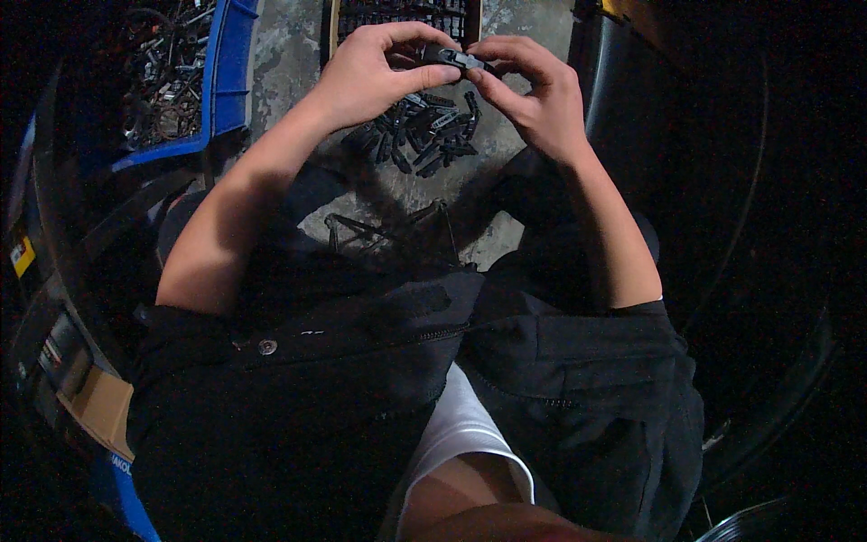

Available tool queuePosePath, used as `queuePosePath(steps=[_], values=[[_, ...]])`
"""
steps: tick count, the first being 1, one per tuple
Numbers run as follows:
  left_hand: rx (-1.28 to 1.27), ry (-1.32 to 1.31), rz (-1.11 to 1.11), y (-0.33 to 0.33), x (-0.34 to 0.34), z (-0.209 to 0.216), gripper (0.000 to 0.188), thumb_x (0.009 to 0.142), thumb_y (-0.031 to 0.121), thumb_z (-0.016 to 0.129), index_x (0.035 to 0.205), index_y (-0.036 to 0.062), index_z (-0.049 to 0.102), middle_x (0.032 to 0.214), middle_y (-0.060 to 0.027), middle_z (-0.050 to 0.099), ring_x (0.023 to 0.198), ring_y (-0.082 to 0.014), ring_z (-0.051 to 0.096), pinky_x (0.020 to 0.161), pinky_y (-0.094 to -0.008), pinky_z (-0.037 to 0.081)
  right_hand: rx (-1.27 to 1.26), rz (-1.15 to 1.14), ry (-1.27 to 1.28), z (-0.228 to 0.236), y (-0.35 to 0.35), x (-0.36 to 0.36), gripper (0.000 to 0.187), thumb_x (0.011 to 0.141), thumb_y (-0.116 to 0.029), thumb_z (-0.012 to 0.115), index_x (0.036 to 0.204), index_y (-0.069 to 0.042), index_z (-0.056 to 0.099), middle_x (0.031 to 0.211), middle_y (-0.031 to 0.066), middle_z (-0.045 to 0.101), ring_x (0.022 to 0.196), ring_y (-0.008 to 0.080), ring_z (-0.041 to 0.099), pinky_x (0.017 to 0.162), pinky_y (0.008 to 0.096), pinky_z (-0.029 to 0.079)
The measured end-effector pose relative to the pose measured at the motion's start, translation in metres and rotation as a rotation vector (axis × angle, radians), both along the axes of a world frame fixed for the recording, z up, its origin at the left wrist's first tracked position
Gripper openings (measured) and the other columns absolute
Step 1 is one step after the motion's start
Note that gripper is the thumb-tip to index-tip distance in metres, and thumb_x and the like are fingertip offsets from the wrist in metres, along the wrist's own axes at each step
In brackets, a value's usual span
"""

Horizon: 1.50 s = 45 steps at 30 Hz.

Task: The person sits on the floor and repeatedly picks up small black plastic components from a pile, snaps them together, and places the assembled units into a cardboard box. The person continues this cycle of picking, assembling, and placing throughout the clip.

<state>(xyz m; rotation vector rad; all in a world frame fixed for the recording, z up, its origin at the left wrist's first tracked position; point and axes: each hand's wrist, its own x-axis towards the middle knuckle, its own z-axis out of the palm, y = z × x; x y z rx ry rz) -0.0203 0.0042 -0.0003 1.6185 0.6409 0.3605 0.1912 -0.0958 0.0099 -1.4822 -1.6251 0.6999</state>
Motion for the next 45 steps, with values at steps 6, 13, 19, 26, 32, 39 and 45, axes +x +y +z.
queuePosePath(steps=[6, 13, 19, 26, 32, 39, 45], values=[[-0.151, -0.118, 0.077, 0.005, 0.0, -0.019, 0.038, 0.092, 0.017, 0.07, 0.126, 0.0041, 0.06, 0.11, -0.0028, 0.067, 0.093, -0.0108, 0.064, 0.085, -0.0258, 0.053, -0.255, -0.101, 0.374, -0.002, -0.001, 0.002, 0.024, 0.088, -0.017, 0.073, 0.108, -0.003, 0.071, 0.093, 0.0034, 0.072, 0.084, 0.0091, 0.066, 0.077, 0.0251, 0.053], [-0.727, -0.365, 0.18, 0.004, 0.004, -0.011, 0.048, 0.094, 0.013, 0.067, 0.139, 0.0065, 0.051, 0.125, -0.0093, 0.062, 0.115, -0.0166, 0.059, 0.098, -0.0313, 0.048, -0.246, -0.067, 0.304, 0.002, 0.0, -0.002, 0.027, 0.09, -0.019, 0.073, 0.111, -0.003, 0.071, 0.093, 0.0046, 0.072, 0.083, 0.0103, 0.066, 0.075, 0.0262, 0.054], [-0.79, -0.317, 0.089, -0.001, 0.001, -0.014, 0.044, 0.105, 0.027, 0.047, 0.144, 0.008, 0.044, 0.105, -0.0038, 0.059, 0.082, -0.0123, 0.057, 0.078, -0.0257, 0.05, -0.039, -0.006, -0.008, -0.001, 0.002, 0.001, 0.026, 0.085, -0.018, 0.077, 0.108, -0.007, 0.072, 0.096, 0.0081, 0.072, 0.084, 0.0164, 0.068, 0.074, 0.0294, 0.055], [-0.799, -0.203, 0.103, -0.006, -0.001, -0.012, 0.032, 0.104, 0.028, 0.052, 0.129, 0.0085, 0.053, 0.099, -0.0027, 0.059, 0.078, -0.0078, 0.056, 0.07, -0.0211, 0.047, 0.233, 0.085, -0.352, 0.002, 0.006, -0.003, 0.027, 0.079, -0.015, 0.079, 0.106, -0.014, 0.075, 0.097, 0.006, 0.07, 0.086, 0.024, 0.066, 0.074, 0.034, 0.056], [-0.681, -0.096, 0.084, -0.004, -0.001, -0.012, 0.034, 0.102, 0.031, 0.055, 0.123, 0.0052, 0.057, 0.098, -0.001, 0.062, 0.077, -0.0077, 0.06, 0.069, -0.0213, 0.05, 0.28, 0.135, -0.476, -0.002, 0.006, 0.003, 0.032, 0.078, -0.012, 0.079, 0.11, -0.017, 0.074, 0.099, 0.0032, 0.068, 0.09, 0.0203, 0.065, 0.075, 0.0312, 0.055], [-0.535, 0.017, 0.076, -0.003, -0.001, -0.01, 0.039, 0.101, 0.034, 0.057, 0.123, 0.0021, 0.062, 0.095, -0.0021, 0.065, 0.076, -0.0088, 0.063, 0.071, -0.0229, 0.053, 0.306, 0.171, -0.501, -0.007, 0.005, 0.004, 0.035, 0.079, -0.012, 0.078, 0.113, -0.019, 0.073, 0.1, 0.0039, 0.067, 0.09, 0.0201, 0.064, 0.074, 0.0313, 0.055], [-0.455, 0.045, 0.015, -0.001, -0.002, -0.014, 0.039, 0.098, 0.031, 0.063, 0.123, 0.0005, 0.064, 0.09, -0.0052, 0.07, 0.078, -0.0103, 0.066, 0.073, -0.023, 0.052, 0.178, 0.204, -0.484, 0.0, 0.002, 0.0, 0.038, 0.08, -0.01, 0.077, 0.117, -0.02, 0.073, 0.102, 0.0043, 0.065, 0.088, 0.02, 0.063, 0.073, 0.0324, 0.055]])
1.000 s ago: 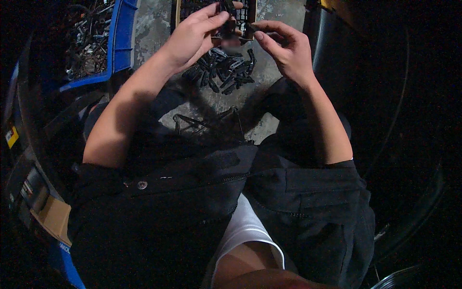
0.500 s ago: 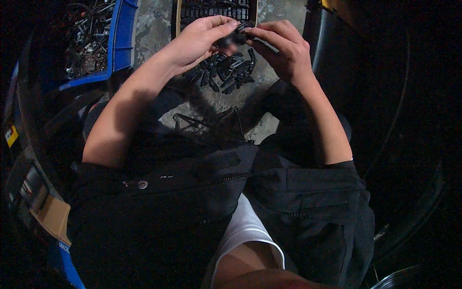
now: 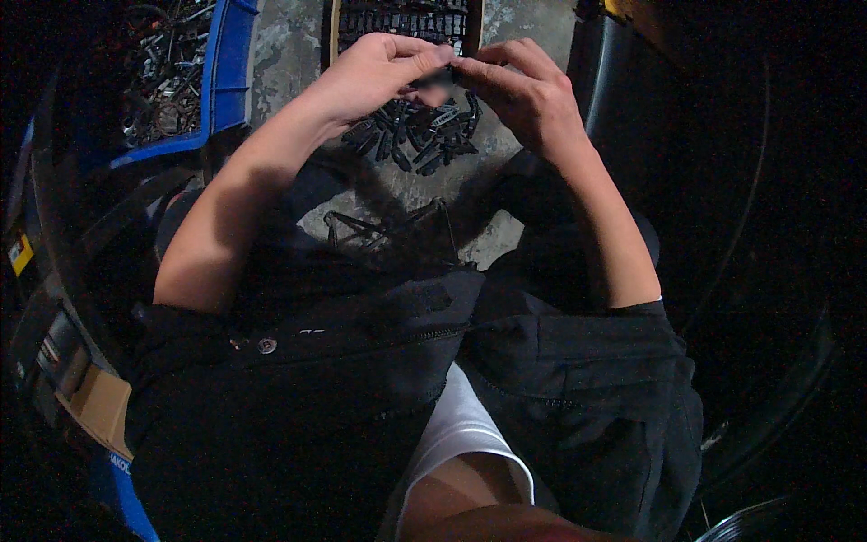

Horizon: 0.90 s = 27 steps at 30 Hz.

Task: The person sits on the floor and repeatedly picks up small black plastic components from a pile, snaps them together, and places the assembled units into a cardboard box. The person continues this cycle of picking, assembling, and placing throughout the clip.

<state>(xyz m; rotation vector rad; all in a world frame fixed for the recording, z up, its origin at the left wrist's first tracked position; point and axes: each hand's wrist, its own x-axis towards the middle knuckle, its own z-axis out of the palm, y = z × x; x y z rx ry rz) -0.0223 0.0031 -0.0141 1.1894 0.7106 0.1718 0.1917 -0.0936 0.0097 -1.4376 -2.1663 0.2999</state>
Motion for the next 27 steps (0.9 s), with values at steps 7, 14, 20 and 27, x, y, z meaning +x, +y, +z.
queuePosePath(steps=[7, 14, 20, 27], values=[[0.006, -0.129, 0.011, 0.0, 0.001, 0.004, 0.042, 0.091, 0.017, 0.071, 0.127, -0.0022, 0.061, 0.111, -0.01, 0.069, 0.096, -0.0133, 0.067, 0.088, -0.0282, 0.054, -0.094, -0.11, 0.26, 0.001, 0.001, -0.001, 0.038, 0.082, -0.016, 0.075, 0.12, -0.015, 0.071, 0.105, 0.0082, 0.067, 0.09, 0.0211, 0.066, 0.082, 0.0309, 0.054], [0.341, -0.106, 0.02, -0.004, 0.0, 0.014, 0.039, 0.09, 0.016, 0.073, 0.123, -0.0004, 0.065, 0.115, -0.0077, 0.068, 0.105, -0.0134, 0.063, 0.092, -0.0284, 0.052, -0.493, -0.214, 0.719, 0.006, -0.003, -0.003, 0.036, 0.09, -0.021, 0.074, 0.12, -0.003, 0.068, 0.104, 0.0085, 0.071, 0.095, 0.0139, 0.066, 0.085, 0.0293, 0.053], [0.381, -0.092, 0.032, -0.006, 0.0, 0.015, 0.036, 0.091, 0.015, 0.072, 0.122, -0.0013, 0.064, 0.111, -0.0085, 0.069, 0.1, -0.0137, 0.066, 0.089, -0.0277, 0.053, -0.424, -0.198, 0.597, 0.013, -0.002, -0.004, 0.033, 0.09, -0.021, 0.073, 0.117, -0.003, 0.069, 0.103, 0.0087, 0.073, 0.094, 0.0124, 0.066, 0.083, 0.0274, 0.053], [0.218, -0.142, 0.057, -0.008, 0.0, 0.011, 0.035, 0.092, 0.014, 0.07, 0.123, -0.0026, 0.063, 0.106, -0.0091, 0.069, 0.094, -0.0146, 0.068, 0.084, -0.0272, 0.055, -0.567, -0.233, 0.7, 0.014, -0.002, -0.003, 0.031, 0.091, -0.021, 0.073, 0.116, -0.003, 0.07, 0.099, 0.0078, 0.073, 0.09, 0.0113, 0.066, 0.08, 0.0266, 0.052]])
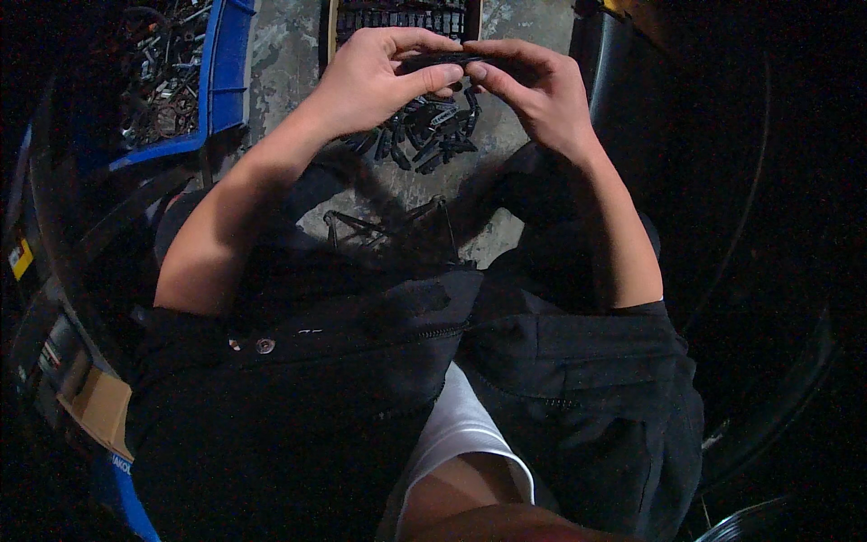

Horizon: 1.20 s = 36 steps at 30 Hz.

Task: The person sits on the floor and repeatedly picks up small black plastic components from a pile, snaps them together, and places the assembled units into a cardboard box. The person continues this cycle of picking, assembling, and placing throughout the clip.

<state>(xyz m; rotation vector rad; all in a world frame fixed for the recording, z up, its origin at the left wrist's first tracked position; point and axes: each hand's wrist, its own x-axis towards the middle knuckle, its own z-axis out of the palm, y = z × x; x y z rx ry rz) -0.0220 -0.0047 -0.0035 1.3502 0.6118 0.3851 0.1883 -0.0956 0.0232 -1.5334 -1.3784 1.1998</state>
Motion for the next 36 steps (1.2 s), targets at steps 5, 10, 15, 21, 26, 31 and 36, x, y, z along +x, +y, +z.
queuePosePath(steps=[5, 10, 15, 21, 26, 31, 36], values=[[0.313, 0.071, 0.034, -0.002, -0.001, 0.006, 0.035, 0.089, 0.018, 0.074, 0.119, 0.001, 0.067, 0.106, -0.008, 0.071, 0.093, -0.0139, 0.069, 0.084, -0.0269, 0.054, 0.101, 0.04, -0.053, -0.005, -0.001, 0.003, 0.03, 0.09, -0.019, 0.073, 0.117, -0.004, 0.07, 0.105, 0.008, 0.072, 0.094, 0.011, 0.065, 0.082, 0.0263, 0.053], [0.67, 0.087, 0.082, -0.004, -0.003, 0.018, 0.034, 0.087, 0.019, 0.075, 0.118, 0.0049, 0.069, 0.109, -0.0071, 0.073, 0.094, -0.0106, 0.067, 0.086, -0.0264, 0.053, 0.188, 0.019, 0.007, 0.002, 0.0, 0.0, 0.032, 0.089, -0.013, 0.074, 0.119, -0.004, 0.068, 0.105, 0.0059, 0.07, 0.096, 0.0114, 0.065, 0.085, 0.0271, 0.053], [0.342, -0.062, 0.137, -0.003, -0.004, 0.01, 0.034, 0.087, 0.018, 0.076, 0.118, 0.0066, 0.069, 0.102, -0.0056, 0.073, 0.092, -0.0087, 0.066, 0.081, -0.0259, 0.054, 0.146, -0.041, 0.178, 0.002, 0.002, 0.003, 0.033, 0.088, -0.012, 0.075, 0.119, -0.002, 0.066, 0.105, 0.0048, 0.07, 0.097, 0.0112, 0.065, 0.086, 0.0267, 0.053], [0.528, -0.01, 0.102, 0.004, -0.006, 0.015, 0.034, 0.085, 0.016, 0.077, 0.118, 0.0078, 0.07, 0.094, -0.0035, 0.074, 0.085, -0.0073, 0.066, 0.076, -0.0251, 0.055, 0.17, 0.045, 0.029, -0.001, 0.005, 0.007, 0.032, 0.088, -0.013, 0.074, 0.118, -0.004, 0.067, 0.104, 0.0055, 0.071, 0.09, 0.0104, 0.065, 0.08, 0.0261, 0.054], [0.524, 0.04, 0.066, 0.001, -0.008, 0.016, 0.035, 0.081, 0.018, 0.08, 0.113, 0.0078, 0.071, 0.091, -0.0052, 0.074, 0.082, -0.0093, 0.068, 0.073, -0.0255, 0.055, 0.186, 0.096, -0.138, 0.004, 0.002, 0.005, 0.033, 0.085, -0.018, 0.076, 0.114, -0.004, 0.068, 0.095, 0.0102, 0.071, 0.081, 0.0134, 0.066, 0.073, 0.0282, 0.053], [0.744, 0.095, 0.075, 0.004, 0.0, 0.002, 0.033, 0.078, 0.021, 0.082, 0.107, 0.0069, 0.073, 0.09, -0.0073, 0.075, 0.08, -0.0106, 0.069, 0.073, -0.0264, 0.055, 0.208, 0.054, -0.309, -0.009, 0.003, 0.0, 0.03, 0.084, -0.018, 0.077, 0.11, -0.007, 0.069, 0.081, 0.0154, 0.068, 0.067, 0.0184, 0.062, 0.065, 0.0324, 0.051], [0.537, 0.155, 0.021, 0.005, 0.002, 0.011, 0.033, 0.08, 0.023, 0.081, 0.107, 0.0072, 0.073, 0.09, -0.0048, 0.074, 0.079, -0.0085, 0.066, 0.072, -0.0261, 0.054, 0.145, 0.037, -0.226, -0.007, 0.003, 0.001, 0.031, 0.086, -0.021, 0.075, 0.112, -0.006, 0.068, 0.084, 0.0147, 0.069, 0.07, 0.0175, 0.062, 0.067, 0.0316, 0.051]])
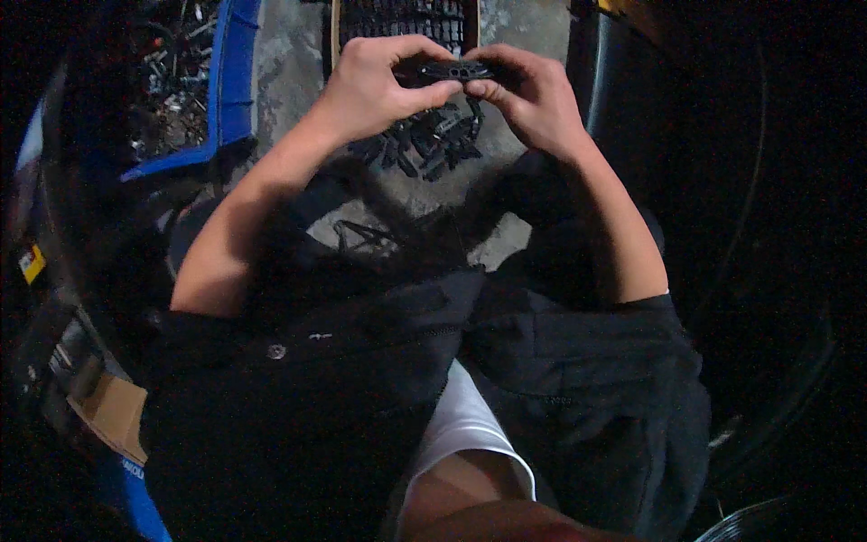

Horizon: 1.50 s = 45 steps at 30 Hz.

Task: The person sits on the floor and repeatedly picks up small black plastic components from a pile, snaps them together, and places the assembled units into a cardboard box. The person continues this cycle of picking, assembling, and placing throughout the clip.

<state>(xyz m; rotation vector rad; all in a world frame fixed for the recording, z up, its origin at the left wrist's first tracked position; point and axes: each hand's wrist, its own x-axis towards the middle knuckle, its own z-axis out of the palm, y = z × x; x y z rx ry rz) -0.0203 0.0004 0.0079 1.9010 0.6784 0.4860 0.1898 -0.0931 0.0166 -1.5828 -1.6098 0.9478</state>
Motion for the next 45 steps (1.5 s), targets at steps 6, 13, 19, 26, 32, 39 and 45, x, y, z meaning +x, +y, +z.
queuePosePath(steps=[6, 13, 19, 26, 32, 39, 45], values=[[-0.441, -0.162, 0.023, 0.007, 0.015, -0.002, 0.039, 0.091, 0.018, 0.073, 0.124, -0.0007, 0.063, 0.102, -0.0094, 0.07, 0.086, -0.0115, 0.066, 0.076, -0.0251, 0.055, -0.087, -0.039, 0.376, 0.004, 0.004, 0.013, 0.038, 0.092, -0.02, 0.071, 0.125, -0.004, 0.062, 0.11, 0.006, 0.068, 0.097, 0.0113, 0.062, 0.086, 0.0292, 0.051], [-0.319, -0.217, 0.033, 0.039, 0.035, 0.015, 0.032, 0.089, 0.007, 0.072, 0.12, 0.0001, 0.065, 0.103, -0.0069, 0.069, 0.09, -0.0119, 0.066, 0.081, -0.0265, 0.054, -0.085, -0.128, 0.578, 0.008, 0.026, 0.04, 0.034, 0.091, -0.013, 0.07, 0.122, -0.001, 0.065, 0.105, 0.0042, 0.069, 0.095, 0.0106, 0.061, 0.085, 0.0272, 0.05], [-0.513, -0.539, 0.122, 0.046, 0.065, 0.023, 0.037, 0.094, 0.017, 0.068, 0.128, 0.0038, 0.06, 0.109, -0.0049, 0.068, 0.096, -0.0122, 0.064, 0.086, -0.027, 0.052, 0.02, -0.169, 0.552, 0.04, 0.032, 0.035, 0.038, 0.087, -0.014, 0.075, 0.12, 0.001, 0.066, 0.096, 0.0047, 0.07, 0.08, 0.009, 0.063, 0.074, 0.0251, 0.052], [-0.775, -0.802, -0.072, 0.058, 0.036, 0.049, 0.047, 0.1, 0.028, 0.058, 0.14, 0.0052, 0.049, 0.101, -0.007, 0.068, 0.089, -0.0125, 0.066, 0.081, -0.0286, 0.055, 0.125, -0.078, 0.111, 0.093, 0.031, -0.019, 0.041, 0.087, -0.011, 0.074, 0.125, -0.001, 0.062, 0.1, 0.008, 0.071, 0.093, 0.013, 0.066, 0.084, 0.028, 0.052], [-0.711, -0.699, -0.108, 0.057, 0.034, 0.053, 0.048, 0.1, 0.027, 0.059, 0.138, -0.0004, 0.05, 0.107, -0.0092, 0.068, 0.093, -0.0158, 0.067, 0.085, -0.0309, 0.055, 0.265, -0.114, 0.044, 0.099, 0.028, -0.004, 0.044, 0.083, -0.015, 0.078, 0.123, -0.005, 0.064, 0.101, 0.0115, 0.073, 0.092, 0.0184, 0.07, 0.083, 0.0316, 0.055], [-0.601, -0.529, -0.128, 0.052, 0.049, 0.046, 0.04, 0.099, 0.024, 0.06, 0.133, 0.0018, 0.058, 0.121, -0.0092, 0.066, 0.11, -0.0179, 0.064, 0.095, -0.0325, 0.052, 0.384, -0.119, -0.074, 0.088, 0.023, 0.009, 0.041, 0.081, -0.014, 0.079, 0.118, -0.006, 0.065, 0.101, 0.0134, 0.073, 0.091, 0.0247, 0.073, 0.08, 0.0345, 0.057], [-0.567, -0.441, -0.145, 0.049, 0.055, 0.037, 0.042, 0.099, 0.027, 0.061, 0.133, 0.002, 0.058, 0.122, -0.0091, 0.066, 0.11, -0.0171, 0.064, 0.092, -0.0303, 0.053, 0.425, -0.036, -0.167, 0.082, 0.021, 0.022, 0.037, 0.079, -0.014, 0.079, 0.112, -0.006, 0.066, 0.1, 0.0167, 0.071, 0.089, 0.0291, 0.072, 0.079, 0.0361, 0.057]])
